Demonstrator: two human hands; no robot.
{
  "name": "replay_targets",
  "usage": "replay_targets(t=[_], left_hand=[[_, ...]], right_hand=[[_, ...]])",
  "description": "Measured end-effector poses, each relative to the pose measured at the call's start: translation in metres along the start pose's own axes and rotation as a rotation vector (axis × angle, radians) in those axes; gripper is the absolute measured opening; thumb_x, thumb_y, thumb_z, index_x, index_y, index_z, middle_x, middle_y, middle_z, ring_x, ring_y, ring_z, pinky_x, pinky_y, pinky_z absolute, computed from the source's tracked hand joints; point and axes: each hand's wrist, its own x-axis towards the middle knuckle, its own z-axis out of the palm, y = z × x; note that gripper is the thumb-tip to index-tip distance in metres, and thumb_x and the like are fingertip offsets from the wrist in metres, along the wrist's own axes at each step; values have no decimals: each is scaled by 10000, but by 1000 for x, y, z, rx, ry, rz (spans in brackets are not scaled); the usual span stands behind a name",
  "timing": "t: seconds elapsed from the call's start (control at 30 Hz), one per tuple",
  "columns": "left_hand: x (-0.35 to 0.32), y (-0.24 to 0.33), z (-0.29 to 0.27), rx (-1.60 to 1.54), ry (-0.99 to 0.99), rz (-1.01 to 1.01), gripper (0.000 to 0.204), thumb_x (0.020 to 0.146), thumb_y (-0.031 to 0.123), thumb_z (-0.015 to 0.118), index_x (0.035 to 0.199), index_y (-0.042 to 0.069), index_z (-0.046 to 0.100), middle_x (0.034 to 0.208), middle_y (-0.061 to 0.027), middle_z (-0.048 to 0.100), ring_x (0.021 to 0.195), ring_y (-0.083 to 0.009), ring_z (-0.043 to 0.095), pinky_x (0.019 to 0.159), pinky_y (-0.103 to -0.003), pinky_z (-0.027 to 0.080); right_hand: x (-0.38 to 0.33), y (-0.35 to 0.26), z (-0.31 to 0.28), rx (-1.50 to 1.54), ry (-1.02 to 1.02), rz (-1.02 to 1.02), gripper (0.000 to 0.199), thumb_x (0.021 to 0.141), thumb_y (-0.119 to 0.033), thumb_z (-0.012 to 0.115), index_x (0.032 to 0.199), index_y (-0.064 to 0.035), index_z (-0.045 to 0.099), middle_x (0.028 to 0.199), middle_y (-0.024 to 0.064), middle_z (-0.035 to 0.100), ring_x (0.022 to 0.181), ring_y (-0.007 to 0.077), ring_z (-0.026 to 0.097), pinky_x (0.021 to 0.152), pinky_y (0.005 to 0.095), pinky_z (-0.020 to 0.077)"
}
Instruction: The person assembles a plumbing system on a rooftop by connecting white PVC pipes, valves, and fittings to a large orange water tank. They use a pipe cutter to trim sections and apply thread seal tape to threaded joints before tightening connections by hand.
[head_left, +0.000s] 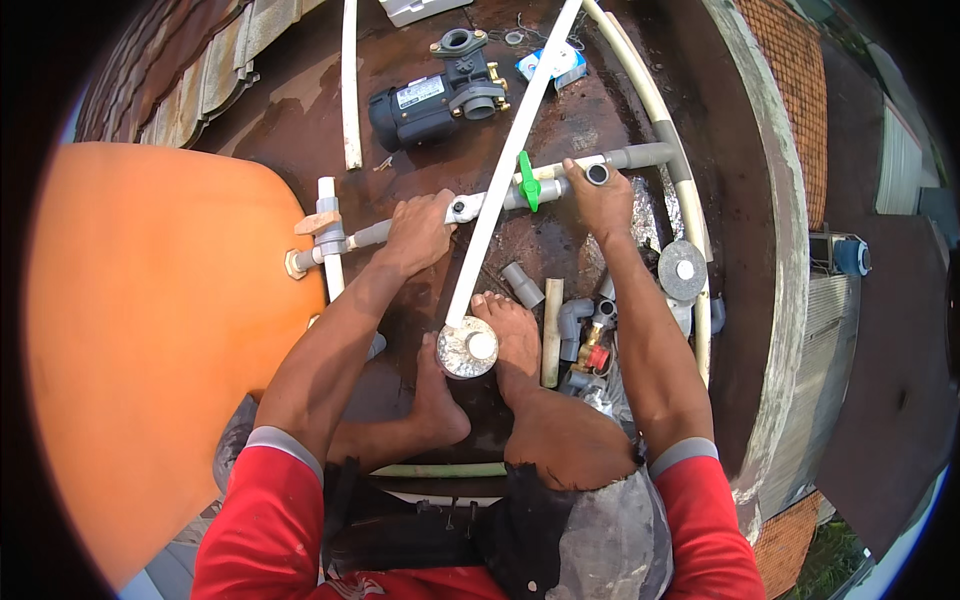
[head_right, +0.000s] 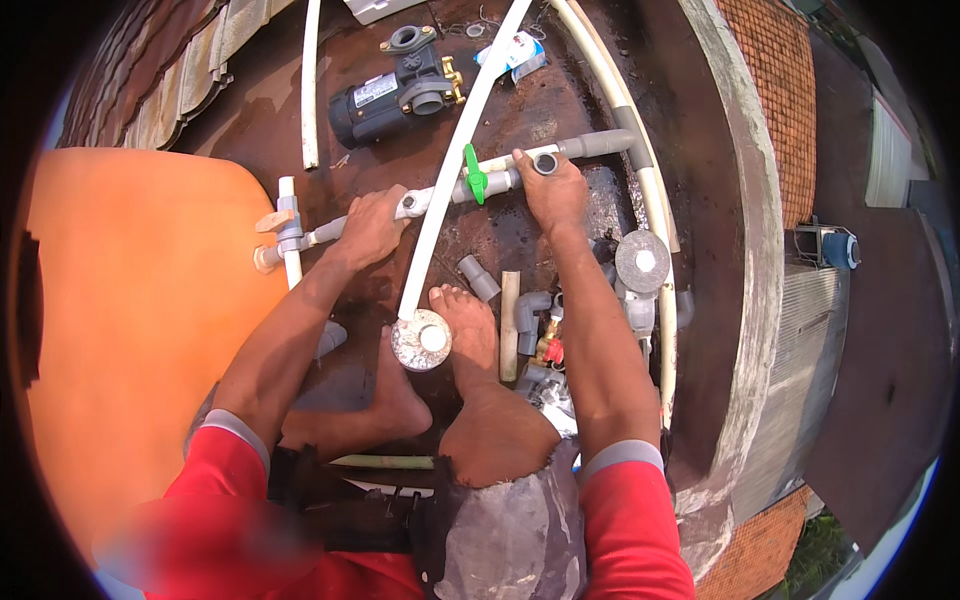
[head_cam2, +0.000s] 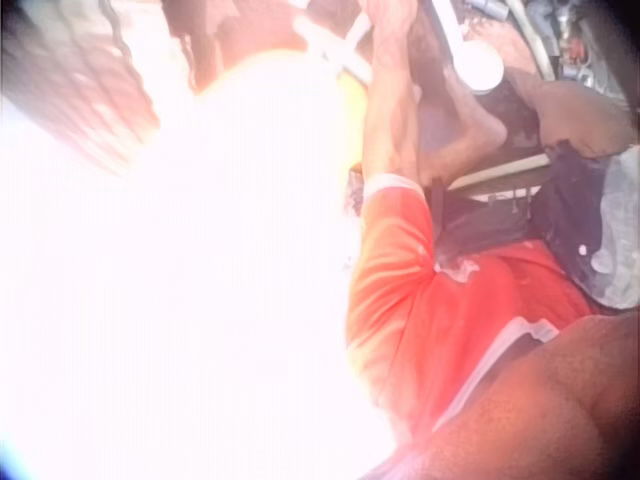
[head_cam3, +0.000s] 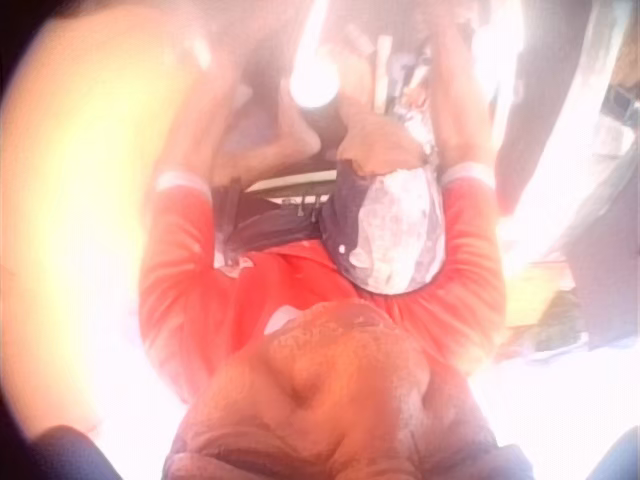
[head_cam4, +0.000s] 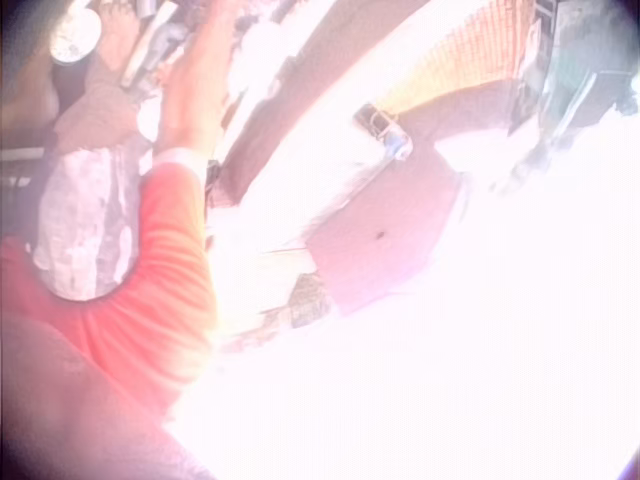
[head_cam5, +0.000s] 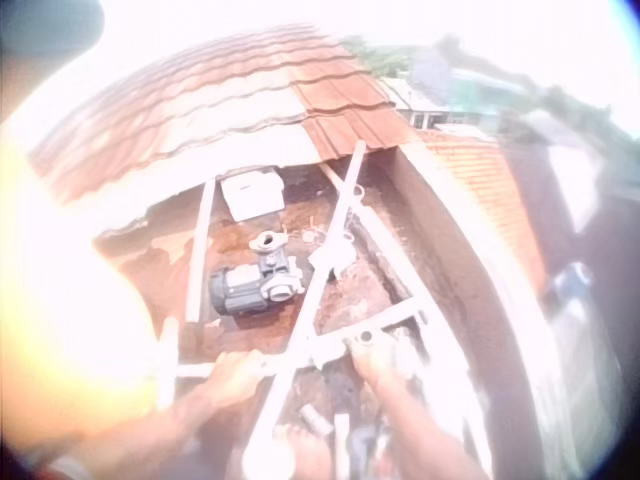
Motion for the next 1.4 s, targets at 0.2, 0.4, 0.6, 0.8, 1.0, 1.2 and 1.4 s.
replay_targets(t=[0.2,0.4,0.6,0.8,1.0,1.2,1.4], left_hand=[[0,3,1,12,2,5,299,999,145,765,1256,64,636,1189,-204,759,1205,-463,678,1034,-588,470],[-1,-1,0,14,3,-2,295,1001,143,762,1255,65,634,1181,-208,757,1202,-469,676,1034,-593,469],[-2,3,-2,14,-4,5,283,1001,139,760,1240,63,630,1165,-223,752,1205,-471,674,1038,-591,468],[-4,3,-1,6,-13,22,309,1001,144,768,1248,40,615,1153,-242,747,1199,-481,673,1038,-593,468],[-4,1,-5,0,-32,-26,336,996,153,779,1245,8,606,1122,-282,742,1165,-492,685,1026,-598,471],[-6,-2,-3,-16,-20,-35,338,990,146,781,1240,4,604,1104,-282,745,1148,-495,687,1021,-597,472],[-3,-3,-4,-3,-28,-11,350,987,151,781,1248,6,599,1142,-282,737,1177,-489,679,1028,-593,470]], right_hand=[[1,-2,-3,-41,11,28,472,975,-473,878,1091,-16,859,1015,149,862,946,266,825,889,399,616],[0,-13,-2,-147,9,66,493,974,-499,864,1093,-20,858,1020,179,856,975,315,830,904,419,615],[-2,-7,-2,-69,24,40,557,955,-554,849,1064,-7,857,1026,241,835,1015,423,809,929,486,614],[-2,-5,-12,-86,-57,62,603,936,-584,854,1111,-8,842,1071,266,828,1058,453,801,960,525,608],[-36,-53,-52,-377,16,-32,557,925,-495,873,1193,-21,756,1310,335,734,1223,513,719,1015,531,583],[-42,-58,-41,-602,-19,-167,535,932,-391,841,1300,-6,798,1627,392,504,1476,514,549,1186,654,439],[-11,-49,-38,-402,-108,-126,380,974,-302,784,1116,44,852,1532,330,641,1448,511,583,1208,616,452]])
